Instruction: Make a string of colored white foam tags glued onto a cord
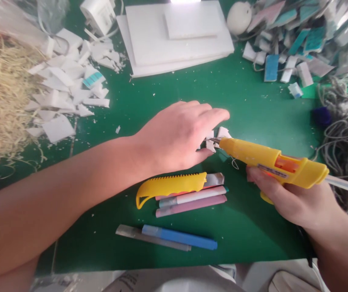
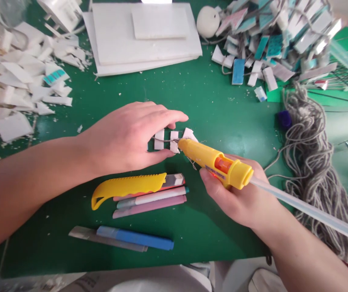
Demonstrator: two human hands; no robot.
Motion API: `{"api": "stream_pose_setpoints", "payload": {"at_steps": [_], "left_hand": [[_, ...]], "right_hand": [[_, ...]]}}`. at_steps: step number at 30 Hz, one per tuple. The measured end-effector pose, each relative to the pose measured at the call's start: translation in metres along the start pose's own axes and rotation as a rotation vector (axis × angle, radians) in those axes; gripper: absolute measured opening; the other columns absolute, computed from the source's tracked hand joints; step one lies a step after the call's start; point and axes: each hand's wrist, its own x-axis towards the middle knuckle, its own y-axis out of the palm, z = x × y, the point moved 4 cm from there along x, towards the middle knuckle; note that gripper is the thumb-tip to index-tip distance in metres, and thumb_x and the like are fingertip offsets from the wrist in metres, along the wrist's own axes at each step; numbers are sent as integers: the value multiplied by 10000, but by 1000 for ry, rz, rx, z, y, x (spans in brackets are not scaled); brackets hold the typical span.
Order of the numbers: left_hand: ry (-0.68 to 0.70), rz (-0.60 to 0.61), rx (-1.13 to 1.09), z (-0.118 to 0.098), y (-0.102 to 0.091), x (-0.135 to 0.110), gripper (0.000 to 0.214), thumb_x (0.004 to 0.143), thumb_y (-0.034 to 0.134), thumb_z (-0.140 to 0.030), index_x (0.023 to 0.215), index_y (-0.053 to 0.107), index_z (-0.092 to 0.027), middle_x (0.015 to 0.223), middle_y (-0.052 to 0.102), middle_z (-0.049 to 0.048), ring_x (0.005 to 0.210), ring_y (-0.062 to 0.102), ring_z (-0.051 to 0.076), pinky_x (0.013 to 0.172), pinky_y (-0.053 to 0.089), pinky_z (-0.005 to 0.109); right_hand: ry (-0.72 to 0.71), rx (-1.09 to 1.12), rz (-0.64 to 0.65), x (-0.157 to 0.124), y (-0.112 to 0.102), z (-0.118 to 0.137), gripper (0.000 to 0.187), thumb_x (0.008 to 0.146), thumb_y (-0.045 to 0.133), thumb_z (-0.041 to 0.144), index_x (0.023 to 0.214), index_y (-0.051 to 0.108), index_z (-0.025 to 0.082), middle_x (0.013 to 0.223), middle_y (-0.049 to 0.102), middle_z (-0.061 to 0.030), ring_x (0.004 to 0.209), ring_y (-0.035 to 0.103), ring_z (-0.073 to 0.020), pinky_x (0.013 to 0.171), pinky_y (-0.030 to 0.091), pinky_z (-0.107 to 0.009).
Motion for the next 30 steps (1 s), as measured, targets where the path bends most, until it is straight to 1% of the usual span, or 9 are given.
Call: {"api": "stream_pose_setpoints", "payload": {"at_steps": [4, 8, 12, 16, 19, 22, 25, 30], "left_hand": [[8, 0, 7, 0, 1, 0, 443, 929, 630, -295, 1360, 548, -237, 1113, 724, 61, 1007, 713, 284, 876, 558, 441], [18, 1, 33, 1, 2, -1, 403, 945, 608, -301, 1340, 568, -231, 1076, 725, 59, 985, 712, 278, 862, 556, 428], [23, 5, 55, 1, 2, 0, 392, 943, 602, -298, 1327, 585, -222, 1057, 728, 61, 972, 708, 275, 860, 549, 423], [24, 14, 47, 1, 2, 1, 402, 936, 611, -289, 1330, 589, -216, 1050, 730, 65, 972, 705, 278, 853, 545, 420], [25, 10, 35, 1, 2, 1, 399, 936, 618, -288, 1329, 591, -224, 1053, 732, 63, 978, 705, 280, 853, 541, 419], [21, 5, 19, 1, 1, 1, 422, 927, 635, -272, 1339, 590, -199, 1043, 727, 70, 991, 708, 287, 856, 537, 416], [20, 5, 15, 1, 1, 1, 431, 918, 641, -264, 1340, 592, -190, 1042, 724, 68, 996, 709, 290, 860, 534, 417], [21, 9, 23, 1, 1, 2, 405, 922, 622, -264, 1322, 597, -211, 1051, 727, 60, 982, 704, 281, 852, 539, 418]], "right_hand": [[84, -20, -25, 0, 0, 4, 331, 983, 584, 406, 696, 566, 242, 538, 526, 30, 439, 452, -121, 433, 377, -265], [160, -15, -29, -3, 0, 5, 336, 962, 595, 442, 688, 570, 249, 537, 541, 18, 455, 465, -140, 455, 417, -279], [216, -1, -50, -6, -1, 2, 346, 960, 616, 406, 654, 551, 257, 518, 540, 15, 452, 485, -157, 469, 443, -298], [231, 43, -40, -8, 0, 0, 365, 960, 625, 441, 649, 542, 269, 512, 532, 16, 450, 476, -159, 466, 429, -306], [217, 9, -44, -7, -1, 0, 359, 951, 633, 469, 663, 561, 268, 542, 561, 10, 461, 482, -158, 475, 437, -307], [190, -12, -17, -4, -1, 1, 335, 952, 622, 471, 692, 596, 261, 562, 588, 0, 468, 493, -155, 478, 433, -306], [176, -16, 7, -2, 0, 2, 356, 959, 605, 490, 697, 608, 249, 562, 597, -6, 461, 493, -151, 473, 419, -306], [236, 38, -40, -6, -1, 0, 364, 947, 643, 487, 676, 589, 251, 531, 570, 10, 446, 483, -149, 461, 434, -299]]}}
